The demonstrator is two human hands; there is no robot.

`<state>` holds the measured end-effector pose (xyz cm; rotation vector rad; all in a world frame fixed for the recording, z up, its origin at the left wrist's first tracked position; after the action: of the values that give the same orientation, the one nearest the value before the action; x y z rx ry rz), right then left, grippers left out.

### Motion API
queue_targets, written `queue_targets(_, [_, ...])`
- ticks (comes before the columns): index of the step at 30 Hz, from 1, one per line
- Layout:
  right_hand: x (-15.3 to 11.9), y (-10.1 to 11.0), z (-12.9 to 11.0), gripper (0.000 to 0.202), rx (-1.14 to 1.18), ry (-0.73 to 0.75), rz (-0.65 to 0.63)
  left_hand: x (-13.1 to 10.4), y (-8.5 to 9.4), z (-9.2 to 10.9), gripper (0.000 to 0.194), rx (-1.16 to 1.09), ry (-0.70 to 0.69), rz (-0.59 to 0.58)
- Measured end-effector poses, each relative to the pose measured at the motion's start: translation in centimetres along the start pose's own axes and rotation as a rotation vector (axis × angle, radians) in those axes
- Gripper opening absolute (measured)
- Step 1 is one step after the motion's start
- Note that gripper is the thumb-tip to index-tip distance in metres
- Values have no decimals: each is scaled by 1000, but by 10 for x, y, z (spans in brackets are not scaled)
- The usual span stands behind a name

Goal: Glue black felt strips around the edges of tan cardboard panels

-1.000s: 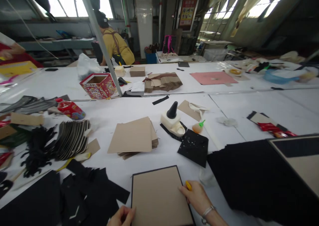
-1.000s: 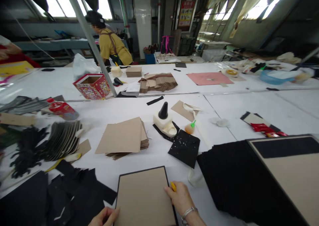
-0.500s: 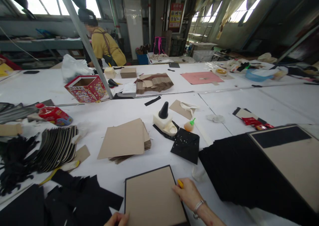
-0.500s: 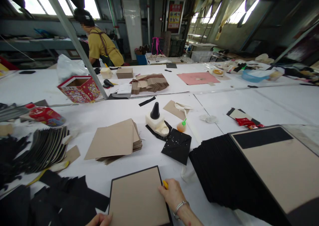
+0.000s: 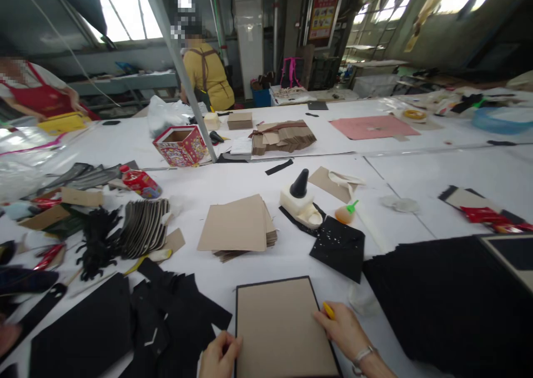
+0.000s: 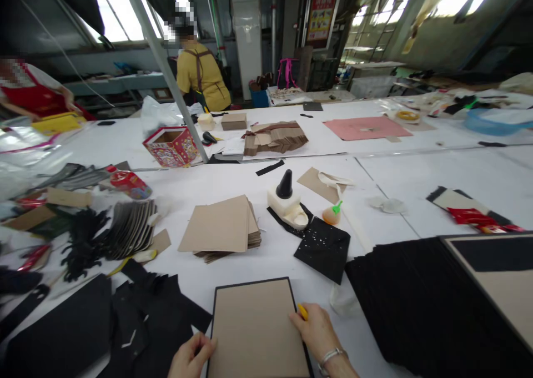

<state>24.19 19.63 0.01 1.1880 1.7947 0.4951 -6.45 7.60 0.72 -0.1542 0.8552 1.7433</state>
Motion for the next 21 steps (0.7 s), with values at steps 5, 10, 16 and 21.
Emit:
queue_targets(5, [1, -1, 0, 29, 9, 20, -22, -3, 1, 10, 35, -50, 4, 1])
queue_targets(10, [0, 2, -2, 30, 9, 10, -23, -6, 3, 18, 34, -46, -5, -1])
queue_targets(16, [2, 3, -5, 29, -41, 11, -34, -6, 4, 19, 32, 1, -18, -2])
queue_targets(21, [-1, 10, -13, 30, -89, 13, 11, -1, -2, 13, 31, 119, -65, -61])
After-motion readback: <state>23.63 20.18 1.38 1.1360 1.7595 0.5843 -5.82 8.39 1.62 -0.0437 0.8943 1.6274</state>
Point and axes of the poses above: each hand's wrist, its own x-axis towards the middle knuckle, its own y-axis out of the back of the hand, z = x × y, the point moved 9 cm from there along x, towards the middle knuckle, and after that the axes turned 10 degrees about -x, right-handed, at the moved point
